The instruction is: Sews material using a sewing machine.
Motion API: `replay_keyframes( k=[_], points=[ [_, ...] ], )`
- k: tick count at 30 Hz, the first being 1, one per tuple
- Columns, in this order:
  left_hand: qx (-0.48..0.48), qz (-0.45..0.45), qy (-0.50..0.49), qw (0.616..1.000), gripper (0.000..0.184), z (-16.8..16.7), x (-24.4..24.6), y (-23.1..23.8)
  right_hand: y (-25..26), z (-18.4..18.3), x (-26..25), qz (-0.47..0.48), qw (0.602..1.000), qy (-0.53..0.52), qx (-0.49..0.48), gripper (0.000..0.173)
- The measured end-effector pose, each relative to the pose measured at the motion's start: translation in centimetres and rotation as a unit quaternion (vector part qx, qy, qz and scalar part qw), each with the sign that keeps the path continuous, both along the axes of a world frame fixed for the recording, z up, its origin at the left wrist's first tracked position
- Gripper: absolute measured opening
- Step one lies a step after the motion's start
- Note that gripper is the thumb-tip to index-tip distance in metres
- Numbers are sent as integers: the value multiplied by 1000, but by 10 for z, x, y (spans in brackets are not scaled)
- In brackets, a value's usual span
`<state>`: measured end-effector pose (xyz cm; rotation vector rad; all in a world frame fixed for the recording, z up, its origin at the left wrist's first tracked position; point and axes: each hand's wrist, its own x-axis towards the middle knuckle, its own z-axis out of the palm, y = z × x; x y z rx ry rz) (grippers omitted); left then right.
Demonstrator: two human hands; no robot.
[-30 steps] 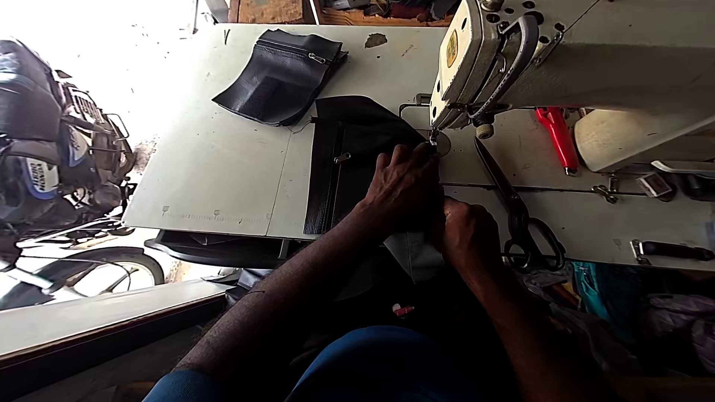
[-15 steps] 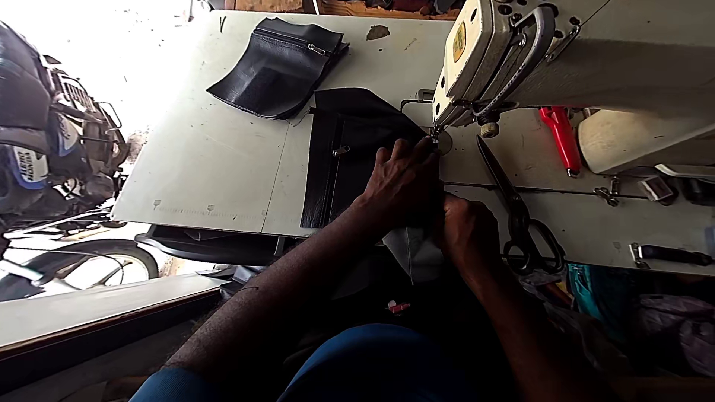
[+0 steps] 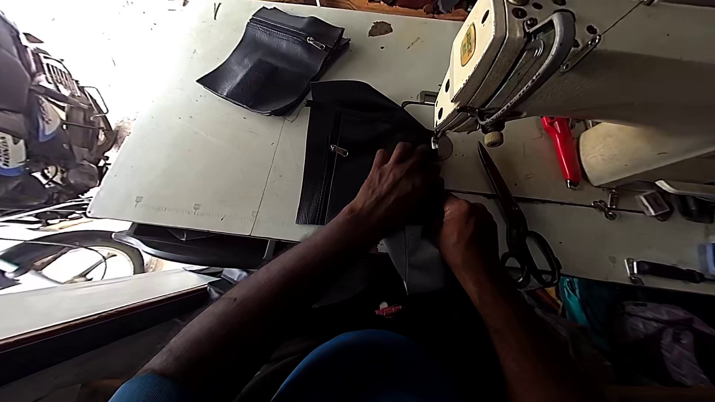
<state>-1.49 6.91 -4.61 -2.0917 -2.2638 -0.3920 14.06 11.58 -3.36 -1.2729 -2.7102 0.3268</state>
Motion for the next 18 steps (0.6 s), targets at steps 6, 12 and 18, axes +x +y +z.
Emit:
replay_keyframes(
  k=[6,12,18],
  points=[
    [6,-13,-11,1000,38,-5,-2,-9,9,-7,-4,19,1000,21,10,23],
    [-5,-12,-27,1000,40,-4,-11,-5,17,-9,-11,25,998,46,25,32],
    [33,-26,-31,999,37,-7,-20,-3,32,-8,-23,42,997,61,23,33]
  ],
)
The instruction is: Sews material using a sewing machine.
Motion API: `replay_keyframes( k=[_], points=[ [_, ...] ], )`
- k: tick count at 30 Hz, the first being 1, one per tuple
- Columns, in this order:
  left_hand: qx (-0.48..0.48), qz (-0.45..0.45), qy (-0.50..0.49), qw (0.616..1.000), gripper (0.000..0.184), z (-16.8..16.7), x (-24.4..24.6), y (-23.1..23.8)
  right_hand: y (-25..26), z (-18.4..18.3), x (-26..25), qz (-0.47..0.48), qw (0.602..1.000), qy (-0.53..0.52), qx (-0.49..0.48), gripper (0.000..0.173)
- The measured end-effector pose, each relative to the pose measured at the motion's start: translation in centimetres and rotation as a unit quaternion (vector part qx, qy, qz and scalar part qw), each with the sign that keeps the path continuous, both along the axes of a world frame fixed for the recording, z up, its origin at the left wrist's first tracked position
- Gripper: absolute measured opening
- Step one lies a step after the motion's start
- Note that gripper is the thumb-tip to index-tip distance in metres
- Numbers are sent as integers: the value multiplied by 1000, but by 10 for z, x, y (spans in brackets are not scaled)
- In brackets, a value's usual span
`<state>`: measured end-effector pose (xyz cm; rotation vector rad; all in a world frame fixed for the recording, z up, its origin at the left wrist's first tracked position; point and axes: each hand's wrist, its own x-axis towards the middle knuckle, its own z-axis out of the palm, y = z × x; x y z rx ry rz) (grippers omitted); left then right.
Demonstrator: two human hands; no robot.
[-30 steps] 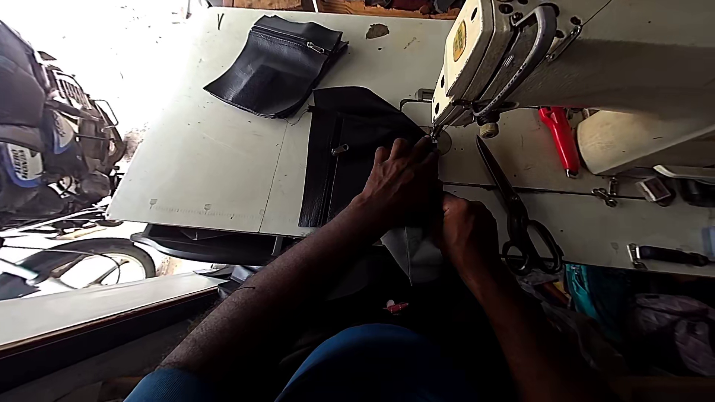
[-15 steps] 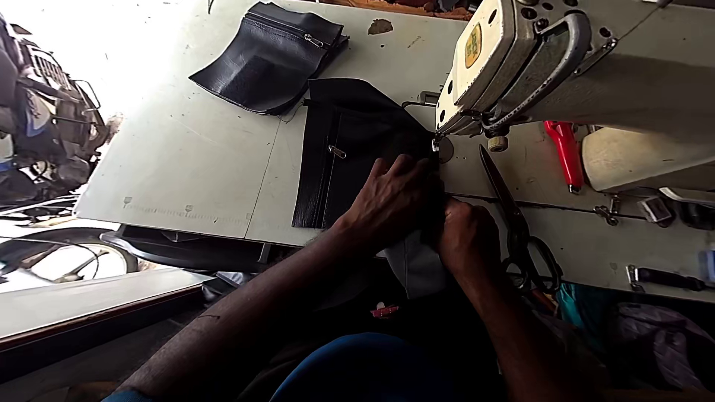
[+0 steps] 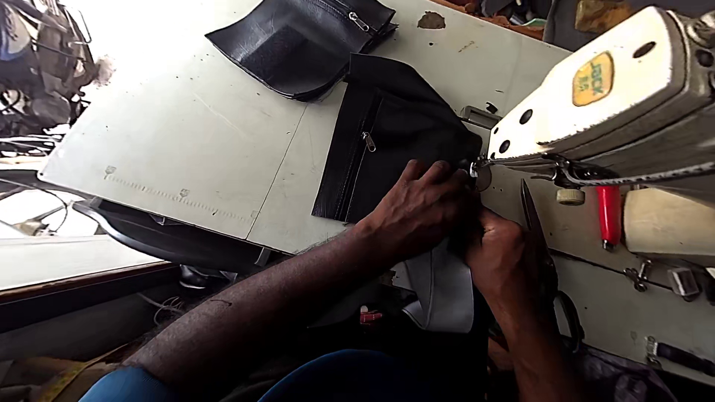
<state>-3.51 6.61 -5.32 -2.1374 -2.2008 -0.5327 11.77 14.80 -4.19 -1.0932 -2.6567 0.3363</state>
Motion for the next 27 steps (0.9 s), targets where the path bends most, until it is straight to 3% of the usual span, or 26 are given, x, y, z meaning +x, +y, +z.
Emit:
replay_keyframes(
  k=[6,10,16,22,27],
  points=[
    [-74,-80,-41,993,28,27,23,-74,9,-4,-8,-2,1000,-11,16,41],
    [-132,-101,-50,985,56,10,35,-110,9,-5,-12,-1,1000,7,24,37],
    [2,-80,83,993,41,-22,42,-106,8,-4,-15,-13,1000,6,28,37],
    [76,-70,-13,995,29,-16,54,-108,0,-9,-12,-24,998,-1,52,39],
    [47,-105,-110,987,30,-5,39,-113,-19,-9,4,-61,995,69,36,40]
  ],
)
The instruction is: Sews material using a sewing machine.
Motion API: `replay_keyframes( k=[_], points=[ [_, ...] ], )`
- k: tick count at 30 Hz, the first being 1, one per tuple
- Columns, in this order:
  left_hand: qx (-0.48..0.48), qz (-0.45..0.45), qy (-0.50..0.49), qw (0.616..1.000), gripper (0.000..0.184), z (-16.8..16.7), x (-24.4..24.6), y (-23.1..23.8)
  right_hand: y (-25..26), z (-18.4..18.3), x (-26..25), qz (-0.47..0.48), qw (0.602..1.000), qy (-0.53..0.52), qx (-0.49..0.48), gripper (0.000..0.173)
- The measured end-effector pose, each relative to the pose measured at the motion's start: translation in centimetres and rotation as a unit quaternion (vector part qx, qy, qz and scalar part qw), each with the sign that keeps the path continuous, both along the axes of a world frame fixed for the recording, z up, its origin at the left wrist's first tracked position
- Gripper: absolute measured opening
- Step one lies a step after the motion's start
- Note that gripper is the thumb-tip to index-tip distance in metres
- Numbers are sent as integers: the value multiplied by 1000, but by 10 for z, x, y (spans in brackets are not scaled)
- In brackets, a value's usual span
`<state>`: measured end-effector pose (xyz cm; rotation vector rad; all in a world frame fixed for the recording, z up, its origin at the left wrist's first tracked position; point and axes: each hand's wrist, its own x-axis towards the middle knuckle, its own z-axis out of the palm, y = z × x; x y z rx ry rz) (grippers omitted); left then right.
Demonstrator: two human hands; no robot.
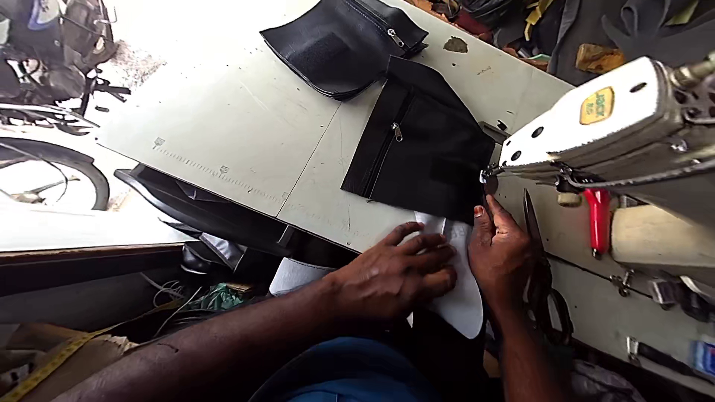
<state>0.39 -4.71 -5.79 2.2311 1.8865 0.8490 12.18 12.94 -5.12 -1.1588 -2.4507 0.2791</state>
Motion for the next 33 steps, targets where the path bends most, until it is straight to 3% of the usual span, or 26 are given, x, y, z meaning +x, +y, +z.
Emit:
replay_keyframes(
  k=[5,12,17,21,24,27,30,31,33],
  points=[
    [-40,-38,37,998,38,-6,-8,-5,-37,1,26,-16,999,50,-14,42],
    [-47,-37,105,993,42,-10,-2,-7,-64,3,39,-38,999,-21,-7,42],
    [-64,-28,76,995,39,6,1,-5,-70,6,46,-35,998,-47,-22,46],
    [-52,18,40,998,35,18,11,8,-75,1,57,-20,999,9,-41,48],
    [1,121,-83,989,31,14,31,-5,-88,-2,80,-17,998,59,-35,59],
    [25,232,-299,925,19,-4,53,-42,-111,-12,111,-4,988,138,-72,57],
    [-160,277,-486,813,23,-31,61,-67,-130,-25,130,-19,976,140,-164,58],
    [-231,267,-494,794,32,-40,59,-69,-132,-30,132,-20,976,116,-181,62],
    [-289,202,-474,807,55,-52,57,-65,-132,-38,130,-10,978,78,-192,68]
  ],
)
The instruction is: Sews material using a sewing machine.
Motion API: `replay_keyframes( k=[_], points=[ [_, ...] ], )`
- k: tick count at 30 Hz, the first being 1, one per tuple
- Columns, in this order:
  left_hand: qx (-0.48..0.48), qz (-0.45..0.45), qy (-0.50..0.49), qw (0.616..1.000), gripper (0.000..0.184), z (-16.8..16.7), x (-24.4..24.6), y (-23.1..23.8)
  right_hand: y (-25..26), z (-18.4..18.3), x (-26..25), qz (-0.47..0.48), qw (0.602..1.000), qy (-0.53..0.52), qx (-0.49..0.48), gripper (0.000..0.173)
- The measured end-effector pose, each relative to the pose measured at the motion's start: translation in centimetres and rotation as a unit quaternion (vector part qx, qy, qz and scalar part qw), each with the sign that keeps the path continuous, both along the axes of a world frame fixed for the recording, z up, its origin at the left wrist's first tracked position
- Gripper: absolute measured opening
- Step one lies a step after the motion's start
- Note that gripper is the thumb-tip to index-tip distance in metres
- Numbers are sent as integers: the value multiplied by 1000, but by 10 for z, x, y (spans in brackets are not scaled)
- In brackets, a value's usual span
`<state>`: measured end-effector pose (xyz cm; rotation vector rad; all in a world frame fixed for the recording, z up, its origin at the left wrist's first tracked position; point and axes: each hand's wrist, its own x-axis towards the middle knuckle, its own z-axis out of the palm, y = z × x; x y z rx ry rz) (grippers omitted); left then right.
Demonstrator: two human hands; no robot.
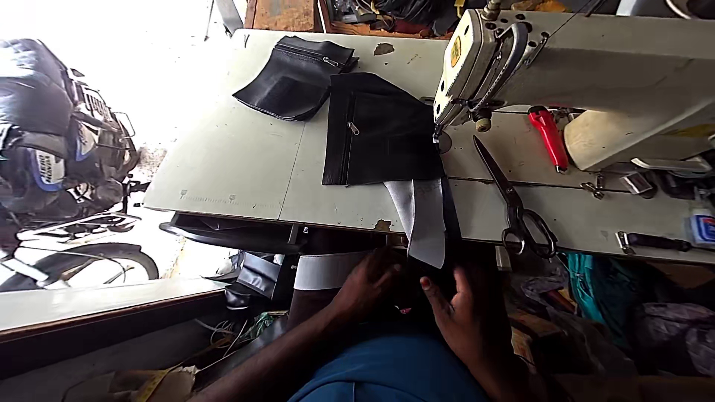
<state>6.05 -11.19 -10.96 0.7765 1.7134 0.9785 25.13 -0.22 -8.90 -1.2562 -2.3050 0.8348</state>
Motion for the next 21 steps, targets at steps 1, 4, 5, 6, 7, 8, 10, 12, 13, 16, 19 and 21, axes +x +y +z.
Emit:
replay_keyframes(
  k=[1,4,5,6,7,8,10,12,13,16,19,21],
  points=[
    [28,-41,10,999,62,-2,0,3,0,-2,-4,3,1000,4,-8,69],
    [132,-107,86,982,39,11,5,12,-2,6,-15,-14,988,116,-98,50],
    [154,-120,113,974,33,22,6,12,-2,12,-17,-13,975,172,-141,38],
    [168,-138,124,968,34,36,7,10,-1,22,-17,-6,953,229,-198,28],
    [185,-157,103,965,39,51,8,6,0,34,-17,1,920,284,-269,22],
    [201,-171,40,964,44,66,9,1,1,46,-15,6,870,339,-358,19],
    [210,-99,-153,961,51,85,14,-8,5,62,-6,12,732,415,-541,23],
    [134,81,-229,961,55,87,18,-5,8,59,0,24,601,457,-656,28],
    [84,138,-226,961,51,82,15,2,8,53,1,27,565,463,-683,29],
    [28,85,-239,967,45,61,-2,13,7,37,-4,4,590,398,-703,32],
    [26,31,-54,998,37,46,-8,13,6,26,-7,-33,660,315,-681,39],
    [22,5,220,975,44,36,-11,7,4,25,-8,-35,702,288,-651,40]
  ],
)
